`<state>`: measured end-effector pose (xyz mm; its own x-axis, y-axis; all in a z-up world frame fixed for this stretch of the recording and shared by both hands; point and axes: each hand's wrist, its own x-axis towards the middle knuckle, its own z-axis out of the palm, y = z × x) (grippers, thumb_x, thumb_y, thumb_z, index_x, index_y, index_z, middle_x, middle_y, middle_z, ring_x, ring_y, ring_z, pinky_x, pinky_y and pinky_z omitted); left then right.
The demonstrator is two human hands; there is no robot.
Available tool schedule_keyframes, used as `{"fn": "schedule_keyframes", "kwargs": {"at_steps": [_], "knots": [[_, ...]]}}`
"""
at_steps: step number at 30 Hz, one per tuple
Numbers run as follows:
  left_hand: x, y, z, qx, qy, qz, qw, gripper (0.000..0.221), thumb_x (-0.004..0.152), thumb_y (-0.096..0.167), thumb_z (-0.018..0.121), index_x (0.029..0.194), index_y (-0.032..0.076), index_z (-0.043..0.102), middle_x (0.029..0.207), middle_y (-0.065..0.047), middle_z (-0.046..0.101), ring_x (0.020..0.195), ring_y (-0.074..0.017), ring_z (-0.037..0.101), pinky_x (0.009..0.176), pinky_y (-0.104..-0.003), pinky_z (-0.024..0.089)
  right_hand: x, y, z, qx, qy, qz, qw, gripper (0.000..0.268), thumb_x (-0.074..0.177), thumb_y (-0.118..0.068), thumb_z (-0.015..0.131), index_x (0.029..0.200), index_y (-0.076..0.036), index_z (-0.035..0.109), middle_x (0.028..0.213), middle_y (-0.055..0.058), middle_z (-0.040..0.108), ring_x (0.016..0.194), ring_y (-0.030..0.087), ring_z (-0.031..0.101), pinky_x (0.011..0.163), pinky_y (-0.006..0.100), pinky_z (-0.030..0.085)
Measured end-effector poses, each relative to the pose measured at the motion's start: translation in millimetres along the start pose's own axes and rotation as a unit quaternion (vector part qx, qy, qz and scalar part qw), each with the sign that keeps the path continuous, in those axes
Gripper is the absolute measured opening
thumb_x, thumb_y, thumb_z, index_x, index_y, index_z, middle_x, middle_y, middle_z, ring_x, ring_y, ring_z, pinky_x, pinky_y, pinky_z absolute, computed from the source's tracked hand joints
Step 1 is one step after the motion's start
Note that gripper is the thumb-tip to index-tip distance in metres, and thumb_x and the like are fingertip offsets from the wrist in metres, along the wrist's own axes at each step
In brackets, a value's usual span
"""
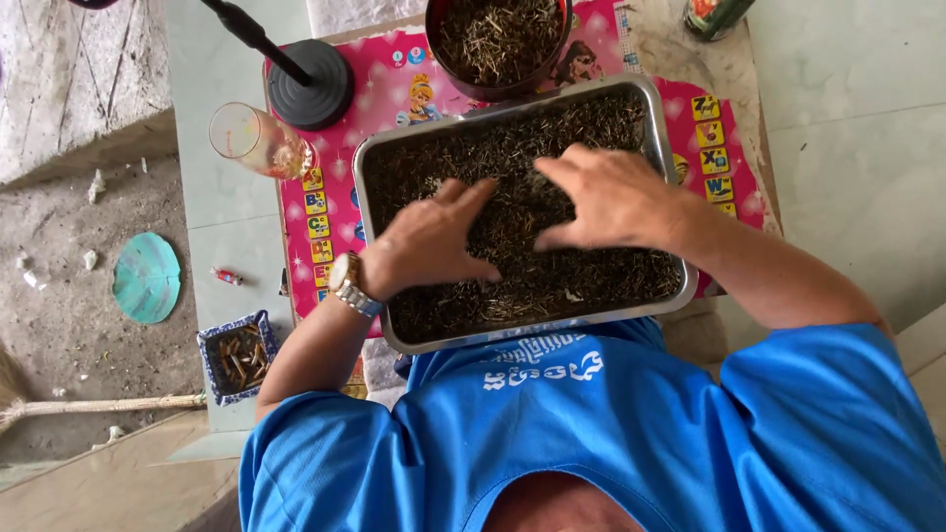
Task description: Sorting through dried tea leaves in a tray to remove stems or impurities by hand.
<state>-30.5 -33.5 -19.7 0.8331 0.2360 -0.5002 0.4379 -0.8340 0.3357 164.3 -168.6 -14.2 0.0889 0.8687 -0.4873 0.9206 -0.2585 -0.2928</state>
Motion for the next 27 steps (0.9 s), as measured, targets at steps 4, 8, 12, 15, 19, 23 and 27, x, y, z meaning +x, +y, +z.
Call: {"fn": "schedule_keyframes", "kwargs": {"at_steps": [4,8,12,15,19,23,27], "knots": [[11.1,3.3,16.8,-0.036,0.027,0.071,0.996,0.117,0.073,0.043,0.091,0.161,0.008,0.021,0.144,-0.031,0.042,0.106,-0.0463,0.067,0.084,-0.051,0.063,2.7,-8.5,8.7,-0.016,-0.006,-0.065,0.998,0.122,0.074,-0.086,0.066,0.163,-0.014,0.024,0.150,0.019,0.045,0.135,0.038,0.051,0.107,0.049,0.051],[-17.1,1.8,-5.7,0.010,0.061,0.066,0.996,0.112,0.070,0.040,0.092,0.159,0.013,0.029,0.146,-0.029,0.041,0.121,-0.0523,0.057,0.089,-0.060,0.059,-13.6,-7.2,-7.1,-0.053,0.014,-0.078,0.995,0.120,0.071,-0.067,0.083,0.162,-0.014,0.025,0.158,0.022,0.033,0.141,0.044,0.041,0.111,0.055,0.045],[-40.7,9.4,9.7,0.072,0.002,0.030,0.997,0.125,0.065,0.035,0.096,0.163,0.019,0.020,0.156,-0.029,0.031,0.132,-0.0505,0.048,0.093,-0.061,0.057,-25.5,-3.5,19.0,-0.082,-0.061,-0.098,0.990,0.127,0.073,-0.051,0.090,0.166,-0.022,0.007,0.165,0.023,0.015,0.148,0.044,0.028,0.118,0.056,0.034],[-15.9,-4.0,47.1,0.022,0.084,0.086,0.992,0.120,0.065,0.015,0.095,0.161,0.013,0.022,0.141,-0.032,0.042,0.119,-0.0546,0.058,0.084,-0.064,0.060,-1.0,14.6,57.5,-0.104,0.055,-0.162,0.980,0.131,0.070,-0.041,0.090,0.167,-0.023,0.004,0.157,0.026,0.025,0.136,0.043,0.043,0.104,0.052,0.048],[24.6,-24.5,51.5,0.024,0.153,0.103,0.982,0.101,0.070,-0.001,0.087,0.155,0.013,0.035,0.128,-0.027,0.053,0.104,-0.0499,0.068,0.078,-0.058,0.064,29.6,36.5,69.2,-0.069,0.180,-0.206,0.959,0.102,0.069,0.003,0.066,0.162,-0.012,0.028,0.136,0.022,0.049,0.109,0.045,0.065,0.077,0.050,0.064],[12.9,-32.7,12.8,0.014,0.275,0.160,0.948,0.074,0.072,0.006,0.086,0.139,0.005,0.053,0.125,-0.021,0.059,0.086,-0.0400,0.071,0.069,-0.047,0.062,27.7,48.0,40.7,-0.103,0.350,-0.207,0.908,0.059,0.086,-0.009,0.073,0.144,-0.006,0.063,0.123,0.015,0.068,0.096,0.030,0.072,0.074,0.036,0.063],[1.2,-35.5,-16.4,0.001,0.319,0.182,0.930,0.032,0.080,0.003,0.077,0.111,0.001,0.077,0.100,-0.011,0.075,0.064,-0.0232,0.067,0.059,-0.033,0.056,18.7,46.7,16.6,-0.109,0.386,-0.236,0.885,0.041,0.085,-0.004,0.080,0.126,-0.002,0.077,0.119,0.011,0.078,0.086,0.019,0.069,0.076,0.026,0.059]]}}
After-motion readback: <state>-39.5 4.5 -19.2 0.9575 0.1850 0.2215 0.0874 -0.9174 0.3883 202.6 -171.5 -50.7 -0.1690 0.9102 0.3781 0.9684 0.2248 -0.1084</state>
